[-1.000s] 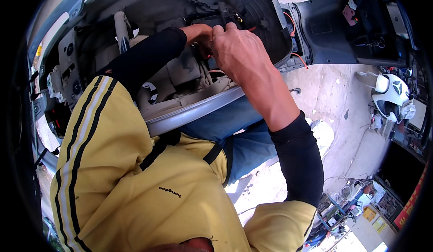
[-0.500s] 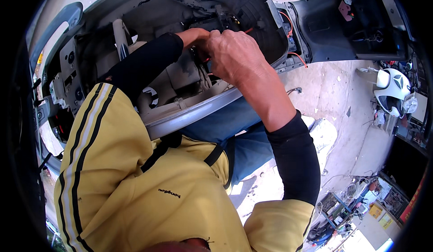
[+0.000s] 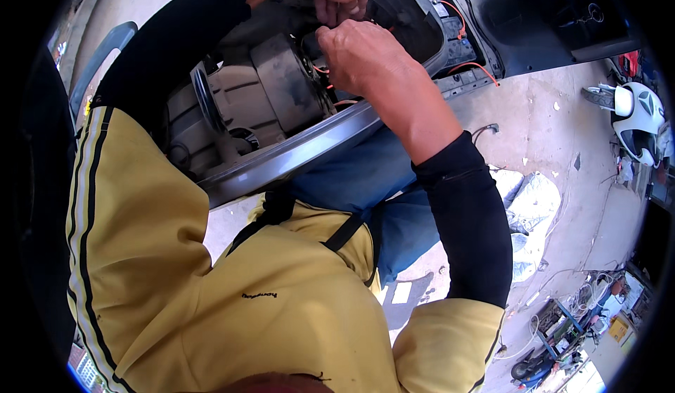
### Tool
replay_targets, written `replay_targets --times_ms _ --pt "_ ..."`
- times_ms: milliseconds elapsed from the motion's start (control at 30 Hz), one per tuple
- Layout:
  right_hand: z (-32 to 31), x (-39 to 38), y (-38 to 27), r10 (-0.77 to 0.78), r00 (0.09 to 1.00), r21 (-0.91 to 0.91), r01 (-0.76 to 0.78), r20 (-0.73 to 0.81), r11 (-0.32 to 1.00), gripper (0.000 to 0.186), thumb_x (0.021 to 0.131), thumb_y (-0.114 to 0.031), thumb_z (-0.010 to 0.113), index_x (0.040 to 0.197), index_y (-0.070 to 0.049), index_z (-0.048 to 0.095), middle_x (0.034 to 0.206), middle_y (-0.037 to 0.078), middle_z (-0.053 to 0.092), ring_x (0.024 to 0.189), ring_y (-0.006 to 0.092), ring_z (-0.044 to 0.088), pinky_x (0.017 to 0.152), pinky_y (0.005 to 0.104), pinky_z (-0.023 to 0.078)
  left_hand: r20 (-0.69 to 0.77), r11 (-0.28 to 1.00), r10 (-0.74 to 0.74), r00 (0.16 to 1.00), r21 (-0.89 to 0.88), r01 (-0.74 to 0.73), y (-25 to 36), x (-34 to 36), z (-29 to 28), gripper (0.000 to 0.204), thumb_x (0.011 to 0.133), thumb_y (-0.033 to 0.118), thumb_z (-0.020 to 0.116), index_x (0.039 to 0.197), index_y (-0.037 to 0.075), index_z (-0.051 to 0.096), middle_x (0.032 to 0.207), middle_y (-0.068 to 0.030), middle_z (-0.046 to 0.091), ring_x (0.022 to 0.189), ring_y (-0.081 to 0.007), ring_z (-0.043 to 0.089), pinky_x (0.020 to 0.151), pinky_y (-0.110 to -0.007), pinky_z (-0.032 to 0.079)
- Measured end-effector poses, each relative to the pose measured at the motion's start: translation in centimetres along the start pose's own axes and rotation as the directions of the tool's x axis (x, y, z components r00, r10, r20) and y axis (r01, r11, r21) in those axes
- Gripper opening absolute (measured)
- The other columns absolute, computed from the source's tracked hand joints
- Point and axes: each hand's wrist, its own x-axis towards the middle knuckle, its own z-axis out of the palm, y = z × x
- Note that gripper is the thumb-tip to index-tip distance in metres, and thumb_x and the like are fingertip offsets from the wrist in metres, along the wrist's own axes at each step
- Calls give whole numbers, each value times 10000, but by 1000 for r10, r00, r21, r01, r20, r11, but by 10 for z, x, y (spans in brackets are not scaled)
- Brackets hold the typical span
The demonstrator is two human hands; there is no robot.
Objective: The person works on a scooter's battery compartment, using a screwdriver to loosen and tighten terminal bolts. They connect and disconnect orange and black wires, then remove and reposition the battery within the compartment.
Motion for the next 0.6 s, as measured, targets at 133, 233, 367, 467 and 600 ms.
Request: replay_targets --times_ms 133,233,367,467,600 --pt "11 -9 27 -8 999 222 -4 52 975 128 914 -115 704 976 -13 750 870 181 750 897 365 718 835 432 570 -5 979 -15 1000 -203 13 30 -8 -28 511 975 387 553 1266 -20 658 1184 -262 691 1054 -322 690 880 -425 575" --pt "-10 13 7 -139 977 471 47 162 881 140 914 -149 739 1003 -53 787 885 145 766 919 328 712 856 409 548 -18 916 -234 972 -339 215 45 -65 -31 584 1002 435 514 1331 -33 627 1225 -293 673 1095 -331 692 891 -430 582" --pt "5 13 42 -135 953 601 -57 270 797 248 945 -215 738 1128 -53 778 1017 129 775 1018 280 695 971 377 508 -157 956 -94 983 -290 46 62 -44 10 890 1010 756 333 1355 -7 636 1268 -240 657 1181 -327 655 1030 -419 521" --pt "13 15 58 -82 961 691 -129 264 711 387 994 -366 654 1191 -48 756 1166 165 740 1130 308 666 1032 381 490 -359 946 -114 926 -324 -9 51 -43 38 696 1069 627 384 1351 32 609 1223 -163 665 1109 -306 643 1031 -425 489" --pt "7 14 53 113 983 559 -176 145 810 612 1069 -501 461 1415 -10 576 1449 247 553 1314 368 574 1106 420 450 -312 886 -380 871 -393 246 21 -69 65 544 1023 427 532 1363 3 562 1266 -188 639 1182 -322 622 1057 -419 488"
